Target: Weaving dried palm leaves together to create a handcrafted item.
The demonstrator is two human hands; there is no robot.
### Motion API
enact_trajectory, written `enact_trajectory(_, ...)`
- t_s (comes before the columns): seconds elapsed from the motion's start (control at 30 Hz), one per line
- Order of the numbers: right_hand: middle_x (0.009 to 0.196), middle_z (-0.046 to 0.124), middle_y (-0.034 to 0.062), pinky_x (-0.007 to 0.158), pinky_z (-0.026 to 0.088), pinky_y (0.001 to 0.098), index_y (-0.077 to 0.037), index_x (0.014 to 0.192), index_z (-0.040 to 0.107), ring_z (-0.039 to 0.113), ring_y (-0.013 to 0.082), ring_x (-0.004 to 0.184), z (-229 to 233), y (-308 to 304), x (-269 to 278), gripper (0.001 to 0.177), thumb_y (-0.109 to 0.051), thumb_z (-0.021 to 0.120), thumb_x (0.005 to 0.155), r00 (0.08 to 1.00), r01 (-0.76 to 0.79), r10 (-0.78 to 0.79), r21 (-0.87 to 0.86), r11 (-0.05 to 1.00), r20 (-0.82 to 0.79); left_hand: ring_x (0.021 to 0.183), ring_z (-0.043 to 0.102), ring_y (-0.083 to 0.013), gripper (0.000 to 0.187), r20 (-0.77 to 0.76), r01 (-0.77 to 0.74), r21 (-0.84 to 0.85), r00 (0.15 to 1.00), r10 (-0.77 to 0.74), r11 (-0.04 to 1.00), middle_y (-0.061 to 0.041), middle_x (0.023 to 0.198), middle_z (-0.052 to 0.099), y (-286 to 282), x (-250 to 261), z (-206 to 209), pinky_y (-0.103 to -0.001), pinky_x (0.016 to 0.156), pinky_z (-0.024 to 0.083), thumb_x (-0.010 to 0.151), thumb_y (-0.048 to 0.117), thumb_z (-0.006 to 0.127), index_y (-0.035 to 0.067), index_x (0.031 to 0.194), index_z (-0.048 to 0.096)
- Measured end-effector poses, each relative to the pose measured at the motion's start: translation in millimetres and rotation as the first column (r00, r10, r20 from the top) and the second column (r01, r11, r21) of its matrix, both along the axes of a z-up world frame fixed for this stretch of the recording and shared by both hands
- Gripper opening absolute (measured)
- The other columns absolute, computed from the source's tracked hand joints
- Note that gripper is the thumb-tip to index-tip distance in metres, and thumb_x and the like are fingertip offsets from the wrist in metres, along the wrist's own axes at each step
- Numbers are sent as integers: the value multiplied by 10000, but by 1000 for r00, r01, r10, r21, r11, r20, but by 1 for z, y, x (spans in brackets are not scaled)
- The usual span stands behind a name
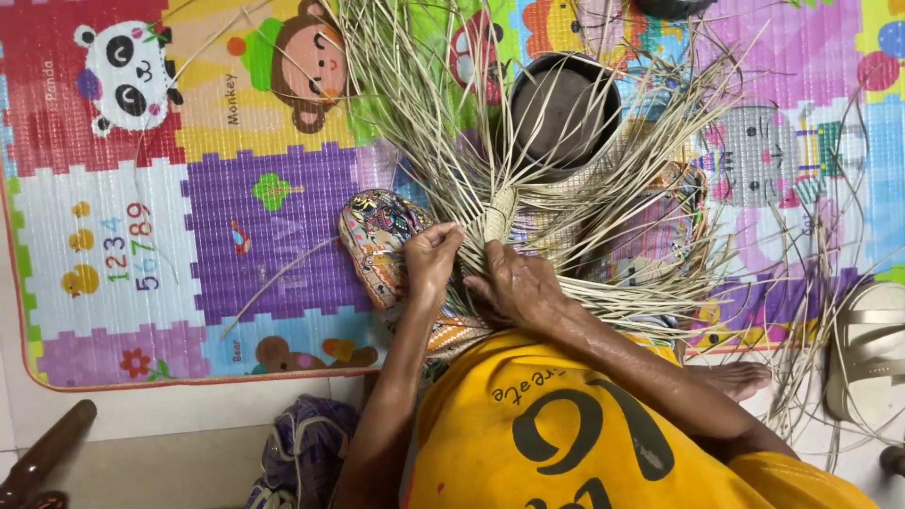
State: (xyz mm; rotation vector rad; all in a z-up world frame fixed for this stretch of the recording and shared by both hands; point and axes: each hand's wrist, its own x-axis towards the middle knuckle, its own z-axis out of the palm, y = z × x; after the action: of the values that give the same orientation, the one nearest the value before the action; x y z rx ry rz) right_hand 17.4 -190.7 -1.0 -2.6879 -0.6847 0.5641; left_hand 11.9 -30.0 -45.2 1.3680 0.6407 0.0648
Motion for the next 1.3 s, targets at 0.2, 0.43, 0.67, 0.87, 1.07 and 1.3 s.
enact_trajectory(0.2, 970, 664, 165, 793, 602, 500, -90, 1070, 554, 738, 378, 907, 19, -3, 24, 554, -634, 461, 1018, 998, 12, -10, -31, 999, 61, 797, 672, -74, 220, 83, -133, -37, 987, 136, 990, -90, 849, 779, -5, -4, -12, -227, 748, 558, 846, 23, 786, -29, 1057, 752)
enact_trajectory(0.43, 946, 640, 174, 762, 573, 508, -87, 1123, 657, 677, 403, 910, -13, 7, 52, 233, -254, 700, 967, 991, -77, 10, 495, 865, 137, 815, 684, -113, 130, 222, -11, 13, 975, 8, 1000, -116, 861, 778, -12, -3, 2, -277, 777, 567, 884, -29, 736, 22, 1002, 730)
enact_trajectory(0.67, 963, 641, 122, 763, 547, 454, -117, 924, 730, 623, 345, 910, -28, -8, 36, 96, -158, 788, 859, 962, -191, 30, 587, 787, 272, 866, 676, -89, 149, 224, -25, -75, 974, 41, 997, -52, 900, 752, -18, -3, 4, -270, 832, 568, 894, 55, 761, 38, 1042, 756)
enact_trajectory(0.87, 833, 706, 251, 743, 531, 545, 20, 876, 761, 676, 450, 821, -23, -95, -2, 174, -150, 793, 861, 970, 37, 121, 623, 781, -210, 989, 633, -209, 264, 194, -99, -291, 968, 160, 952, -134, 1099, 696, -5, 7, -20, -332, 914, 500, 958, -6, 677, -4, 1222, 665)
enact_trajectory(1.07, 776, 681, 194, 477, 487, 384, 39, 972, 681, 600, 275, 570, 57, -210, 32, 371, -285, 846, 895, 539, 765, -811, -271, 584, -229, 993, 632, -235, 367, 119, -42, -424, 988, 101, 905, -157, 1069, 650, 8, -3, -41, -347, 1038, 527, 852, 25, 727, -75, 1193, 639)
enact_trajectory(1.3, 1180, 578, 171, 967, 495, 444, -8, 1313, 583, 561, 311, 1081, 65, -178, 57, 661, -220, 966, 818, 548, 527, -251, -96, 844, 798, 1249, 597, -280, 445, 84, -31, -321, 995, 61, 947, -208, 1276, 635, -6, -5, -14, -392, 1199, 411, 935, 184, 648, -61, 1301, 588)
